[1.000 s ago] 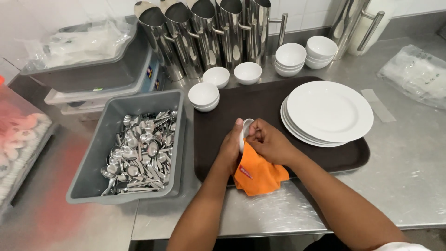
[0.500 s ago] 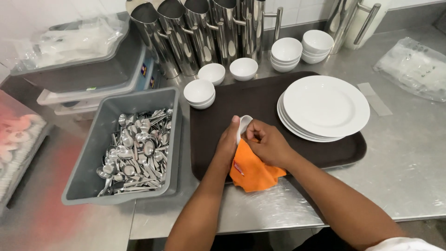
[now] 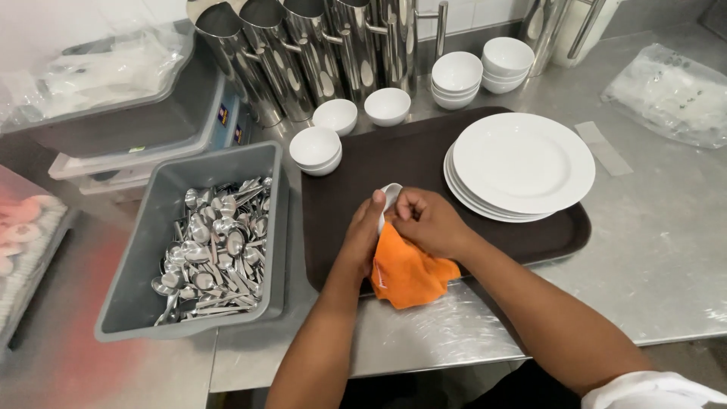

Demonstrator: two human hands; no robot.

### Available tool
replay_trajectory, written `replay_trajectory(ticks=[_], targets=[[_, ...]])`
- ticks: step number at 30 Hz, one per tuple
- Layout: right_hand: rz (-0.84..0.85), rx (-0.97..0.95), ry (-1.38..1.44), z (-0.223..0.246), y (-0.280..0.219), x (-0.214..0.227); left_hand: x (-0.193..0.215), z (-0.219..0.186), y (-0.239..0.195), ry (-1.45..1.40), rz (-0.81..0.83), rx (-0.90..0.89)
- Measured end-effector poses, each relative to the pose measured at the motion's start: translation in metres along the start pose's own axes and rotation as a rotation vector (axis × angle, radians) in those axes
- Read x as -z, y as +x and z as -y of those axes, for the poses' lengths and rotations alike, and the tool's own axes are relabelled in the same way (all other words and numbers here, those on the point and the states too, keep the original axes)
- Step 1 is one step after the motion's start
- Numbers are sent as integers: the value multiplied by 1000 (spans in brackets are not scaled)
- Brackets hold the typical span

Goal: The person wipes small white bowls with an orange cloth on a dark tray. They dry the exterior and interior of each bowl, then place it on a stack. The person repeats this process for several bowls.

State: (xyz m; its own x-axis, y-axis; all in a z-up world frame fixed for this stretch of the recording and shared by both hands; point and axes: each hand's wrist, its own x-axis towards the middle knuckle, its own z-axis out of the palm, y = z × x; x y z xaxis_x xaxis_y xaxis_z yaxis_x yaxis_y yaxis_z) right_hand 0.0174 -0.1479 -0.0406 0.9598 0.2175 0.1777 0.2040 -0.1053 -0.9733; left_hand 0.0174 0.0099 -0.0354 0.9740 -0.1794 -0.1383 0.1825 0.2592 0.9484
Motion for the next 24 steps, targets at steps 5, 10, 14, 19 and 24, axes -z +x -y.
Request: replay_trajectory(ticks=[5,10,14,19,24], targets=[[-201,195,-256,14,2,-2,-20,-28,-25,60,-6,20],[-10,41,-663,6,1,3,-14,-14,-21,129,-31,-12],[-19,2,-125,20,-8,0,-18,-20,-23,100,-42,-8],[-301,146,-21,34,-10,-5,-22,-29,-28,138,-9,-27],[-70,112,-455,-9,7,5,-20,-17,-21,135,3,-69]])
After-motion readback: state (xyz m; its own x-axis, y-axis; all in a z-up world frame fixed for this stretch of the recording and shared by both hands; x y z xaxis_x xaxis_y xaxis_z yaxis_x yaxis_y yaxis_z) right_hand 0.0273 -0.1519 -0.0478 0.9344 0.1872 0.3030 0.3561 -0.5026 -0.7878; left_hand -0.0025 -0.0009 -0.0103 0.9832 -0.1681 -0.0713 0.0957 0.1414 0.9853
